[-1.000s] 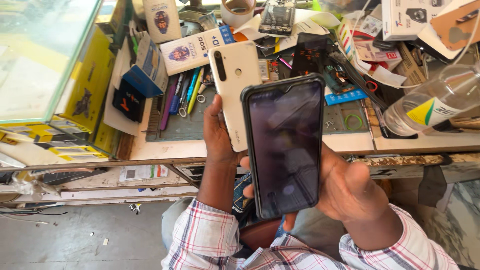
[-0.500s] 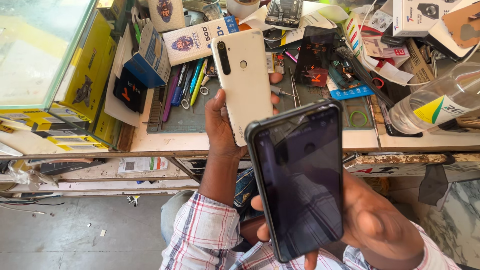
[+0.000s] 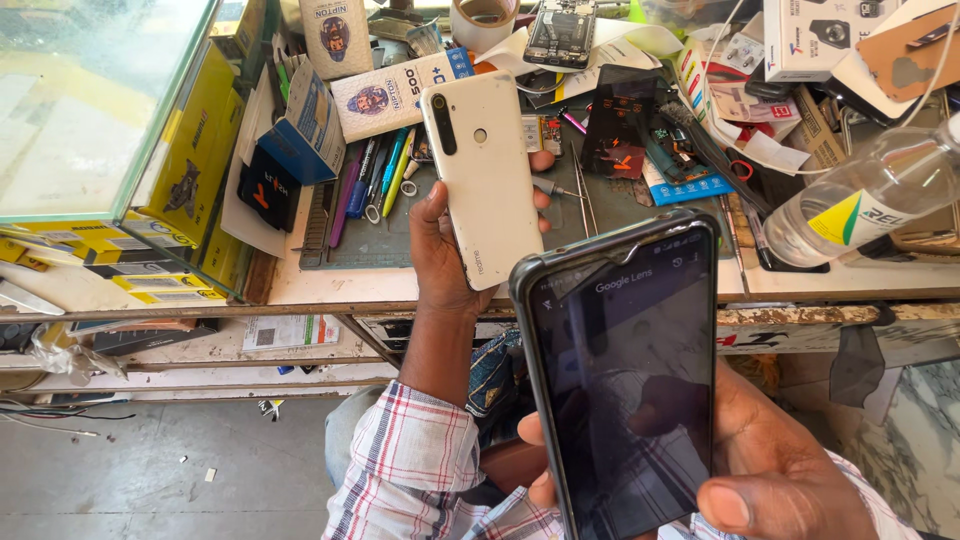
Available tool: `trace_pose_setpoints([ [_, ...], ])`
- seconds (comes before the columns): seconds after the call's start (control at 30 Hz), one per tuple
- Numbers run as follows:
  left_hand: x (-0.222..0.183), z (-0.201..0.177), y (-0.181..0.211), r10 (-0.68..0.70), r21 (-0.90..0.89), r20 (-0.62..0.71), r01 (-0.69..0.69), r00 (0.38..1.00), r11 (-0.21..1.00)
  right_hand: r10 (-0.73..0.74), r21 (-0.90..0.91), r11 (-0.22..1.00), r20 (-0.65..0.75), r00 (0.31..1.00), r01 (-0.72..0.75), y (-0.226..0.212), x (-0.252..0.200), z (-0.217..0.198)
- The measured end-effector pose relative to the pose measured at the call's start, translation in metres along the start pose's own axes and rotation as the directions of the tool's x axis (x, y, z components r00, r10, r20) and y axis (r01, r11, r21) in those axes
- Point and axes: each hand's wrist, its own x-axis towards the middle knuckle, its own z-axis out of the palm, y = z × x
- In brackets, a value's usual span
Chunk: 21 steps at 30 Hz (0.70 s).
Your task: The person disassembles a smartphone, removes the back cover and internal parts, then reattaches the back cover and tests the screen.
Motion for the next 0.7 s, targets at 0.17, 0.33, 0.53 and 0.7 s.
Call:
trace_pose_setpoints([
  [0.17,-0.0017,0.0010,-0.0007,0.006,0.018,-0.005,-0.006,1.000,1.000,-0.023,-0.027,0.999,0.002,1.000,0.023,-0.0013,-0.0046,0.0019],
  [0.33,-0.0022,0.0010,-0.0014,-0.001,0.028,-0.020,0.002,1.000,1.000,-0.039,-0.046,0.998,0.013,0.999,0.039,-0.0018,-0.0069,-0.0004],
  [0.53,-0.0022,0.0004,-0.0024,0.004,0.028,-0.023,-0.003,1.000,1.000,-0.049,-0.064,0.997,0.027,0.998,0.051,-0.0016,-0.0095,-0.0017],
  [0.7,-0.0032,0.0015,-0.0026,0.013,0.028,-0.020,-0.012,1.000,1.000,-0.062,-0.043,0.997,0.049,0.997,0.064,0.0016,-0.0075,-0.0034],
])
